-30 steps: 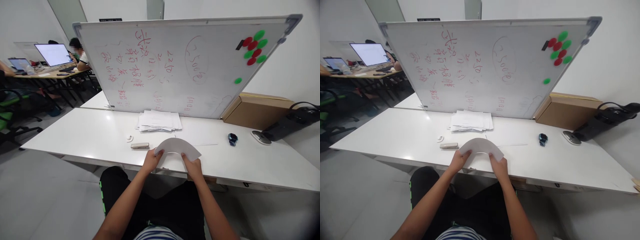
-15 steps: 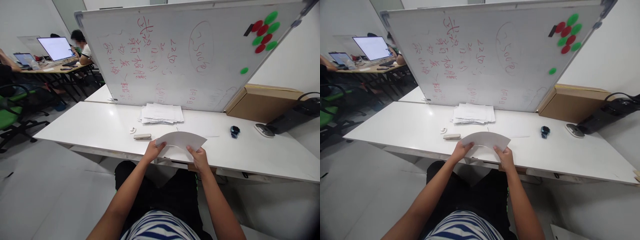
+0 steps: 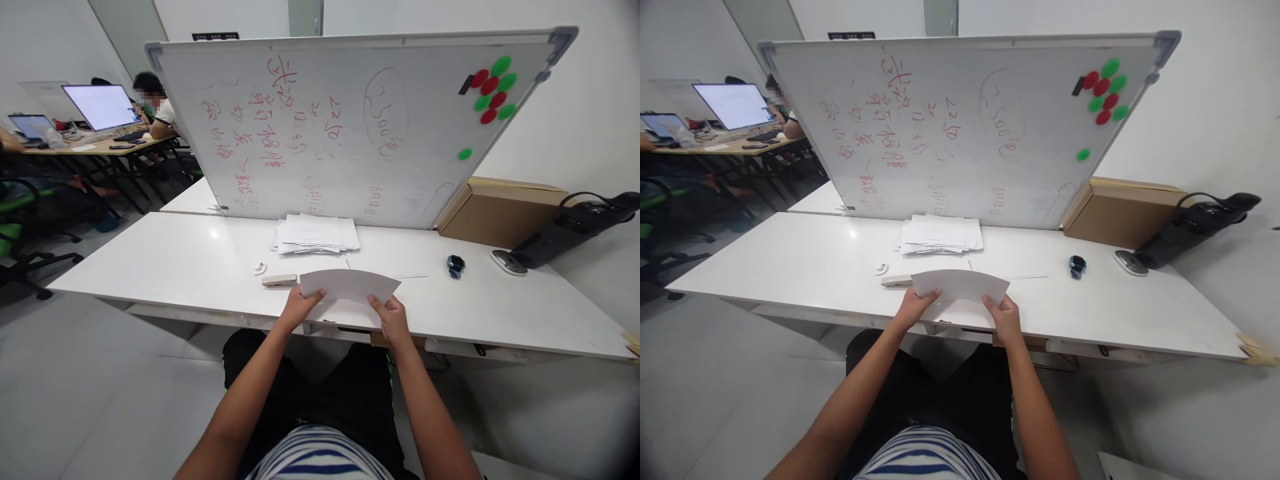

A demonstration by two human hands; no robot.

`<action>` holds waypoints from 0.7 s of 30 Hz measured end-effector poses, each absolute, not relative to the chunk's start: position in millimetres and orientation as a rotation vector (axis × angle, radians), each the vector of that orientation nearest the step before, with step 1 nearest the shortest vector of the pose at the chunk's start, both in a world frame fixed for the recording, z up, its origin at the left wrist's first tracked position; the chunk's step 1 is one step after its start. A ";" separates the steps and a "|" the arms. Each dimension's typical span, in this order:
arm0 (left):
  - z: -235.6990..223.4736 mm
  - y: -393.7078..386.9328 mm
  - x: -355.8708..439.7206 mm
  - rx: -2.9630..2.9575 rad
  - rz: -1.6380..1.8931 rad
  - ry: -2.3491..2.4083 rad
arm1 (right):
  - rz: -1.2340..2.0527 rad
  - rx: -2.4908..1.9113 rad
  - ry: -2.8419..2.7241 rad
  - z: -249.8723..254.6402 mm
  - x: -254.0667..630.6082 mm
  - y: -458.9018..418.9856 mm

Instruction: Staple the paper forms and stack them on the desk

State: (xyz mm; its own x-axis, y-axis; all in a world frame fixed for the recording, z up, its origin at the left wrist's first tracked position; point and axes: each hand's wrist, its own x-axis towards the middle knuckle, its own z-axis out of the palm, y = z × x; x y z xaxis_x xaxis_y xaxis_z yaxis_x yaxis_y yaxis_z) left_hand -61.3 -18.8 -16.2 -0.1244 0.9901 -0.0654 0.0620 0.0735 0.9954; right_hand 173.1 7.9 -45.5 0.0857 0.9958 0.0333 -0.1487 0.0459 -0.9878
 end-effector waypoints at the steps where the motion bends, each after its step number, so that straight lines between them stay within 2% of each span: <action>1: -16.0 -18.5 -61.8 1.145 1.212 1.379 | 1.175 -1.127 -1.066 -44.0 172.9 7.6; 10: -1.9 -18.8 -69.7 1.371 1.089 1.421 | 1.084 -1.379 -1.351 -1.7 170.4 -7.0; 16: -8.3 -32.7 -64.2 1.723 1.022 1.474 | 0.992 -1.503 -1.168 -13.8 152.4 -22.5; 21: -7.2 -37.9 -55.6 1.743 1.003 1.612 | 0.918 -1.462 -1.188 -22.1 143.4 -26.2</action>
